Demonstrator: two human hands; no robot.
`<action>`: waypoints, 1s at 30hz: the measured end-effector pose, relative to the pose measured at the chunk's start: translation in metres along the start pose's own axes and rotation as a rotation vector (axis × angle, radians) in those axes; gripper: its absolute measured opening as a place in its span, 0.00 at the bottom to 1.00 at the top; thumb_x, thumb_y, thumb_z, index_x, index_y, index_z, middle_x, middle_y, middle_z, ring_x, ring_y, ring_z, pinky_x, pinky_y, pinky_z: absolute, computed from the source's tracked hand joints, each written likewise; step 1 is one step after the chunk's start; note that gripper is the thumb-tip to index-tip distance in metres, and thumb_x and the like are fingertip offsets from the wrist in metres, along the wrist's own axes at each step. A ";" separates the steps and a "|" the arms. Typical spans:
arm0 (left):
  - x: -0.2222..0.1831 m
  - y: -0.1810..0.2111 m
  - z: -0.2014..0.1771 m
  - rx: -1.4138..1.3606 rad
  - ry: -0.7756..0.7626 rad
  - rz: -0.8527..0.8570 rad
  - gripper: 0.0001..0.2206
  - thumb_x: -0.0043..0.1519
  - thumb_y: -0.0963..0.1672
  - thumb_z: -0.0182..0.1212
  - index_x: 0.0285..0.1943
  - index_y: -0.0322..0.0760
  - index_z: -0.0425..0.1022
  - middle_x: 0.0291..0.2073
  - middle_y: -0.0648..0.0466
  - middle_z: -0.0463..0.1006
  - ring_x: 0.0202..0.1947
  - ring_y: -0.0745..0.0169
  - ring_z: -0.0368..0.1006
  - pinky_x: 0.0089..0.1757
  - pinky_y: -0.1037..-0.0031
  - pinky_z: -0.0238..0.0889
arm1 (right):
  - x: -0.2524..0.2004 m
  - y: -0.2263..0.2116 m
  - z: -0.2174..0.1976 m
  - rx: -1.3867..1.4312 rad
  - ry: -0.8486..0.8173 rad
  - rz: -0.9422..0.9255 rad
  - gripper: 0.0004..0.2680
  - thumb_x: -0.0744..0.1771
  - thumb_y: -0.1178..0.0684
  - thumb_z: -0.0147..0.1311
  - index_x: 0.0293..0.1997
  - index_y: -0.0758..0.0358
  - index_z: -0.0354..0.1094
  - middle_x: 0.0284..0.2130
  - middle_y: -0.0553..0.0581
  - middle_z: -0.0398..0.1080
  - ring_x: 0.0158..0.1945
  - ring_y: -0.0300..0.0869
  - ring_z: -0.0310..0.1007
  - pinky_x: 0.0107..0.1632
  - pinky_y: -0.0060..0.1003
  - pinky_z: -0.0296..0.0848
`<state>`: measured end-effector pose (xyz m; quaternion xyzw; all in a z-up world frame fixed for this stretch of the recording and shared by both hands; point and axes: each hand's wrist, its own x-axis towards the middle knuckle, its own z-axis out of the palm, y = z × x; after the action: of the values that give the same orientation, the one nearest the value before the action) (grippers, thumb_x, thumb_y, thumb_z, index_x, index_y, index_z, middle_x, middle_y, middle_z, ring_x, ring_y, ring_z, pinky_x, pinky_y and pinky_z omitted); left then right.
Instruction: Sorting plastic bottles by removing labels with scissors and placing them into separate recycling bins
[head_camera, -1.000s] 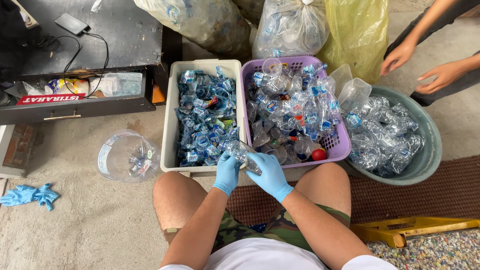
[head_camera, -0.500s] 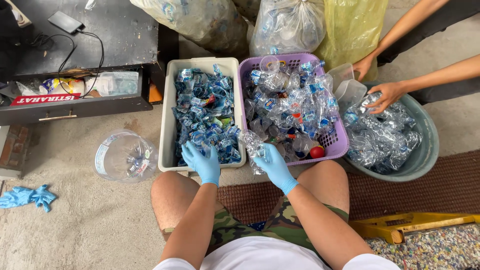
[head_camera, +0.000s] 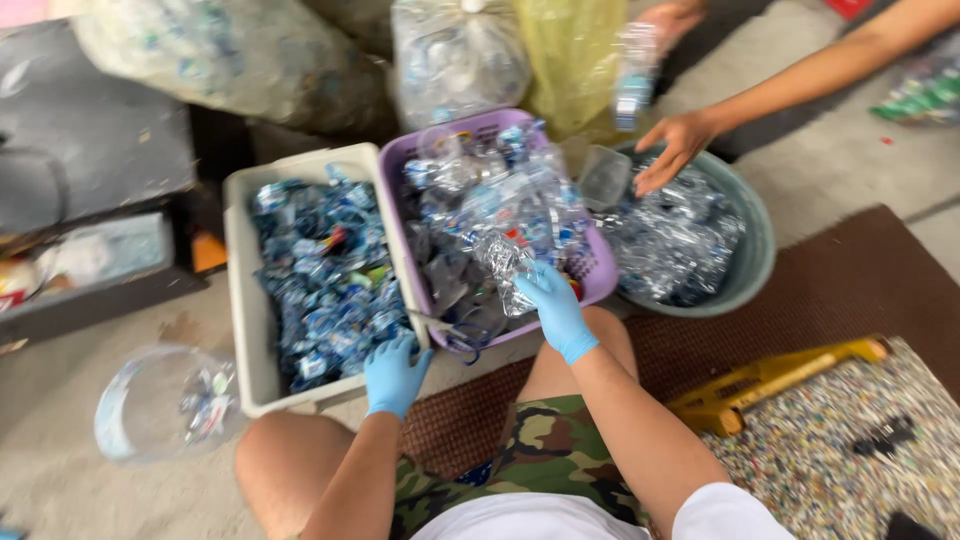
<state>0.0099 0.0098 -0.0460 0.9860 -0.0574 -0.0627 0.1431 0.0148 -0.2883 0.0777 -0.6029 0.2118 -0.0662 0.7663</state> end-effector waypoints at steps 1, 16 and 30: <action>0.001 0.002 -0.001 -0.001 -0.009 0.036 0.26 0.62 0.63 0.50 0.59 0.56 0.77 0.57 0.63 0.79 0.64 0.58 0.68 0.61 0.57 0.58 | 0.003 -0.008 -0.011 0.005 0.035 -0.010 0.19 0.64 0.55 0.68 0.61 0.61 0.69 0.52 0.59 0.72 0.57 0.44 0.70 0.62 0.48 0.72; -0.005 0.021 -0.015 0.045 0.007 -0.029 0.24 0.61 0.57 0.55 0.63 0.50 0.77 0.60 0.59 0.78 0.63 0.55 0.70 0.58 0.52 0.62 | 0.065 -0.043 -0.210 0.070 0.424 0.096 0.29 0.62 0.48 0.59 0.73 0.60 0.56 0.63 0.51 0.65 0.58 0.39 0.68 0.55 0.36 0.67; -0.005 0.016 -0.003 0.164 0.110 0.048 0.21 0.62 0.58 0.54 0.56 0.50 0.80 0.50 0.57 0.83 0.56 0.55 0.76 0.56 0.53 0.66 | 0.131 -0.048 -0.284 0.013 0.509 -0.232 0.28 0.65 0.63 0.54 0.74 0.67 0.47 0.72 0.64 0.54 0.68 0.49 0.65 0.70 0.44 0.62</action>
<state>0.0034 -0.0040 -0.0380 0.9947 -0.0782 -0.0001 0.0663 0.0257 -0.6025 0.0392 -0.5823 0.3263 -0.3042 0.6796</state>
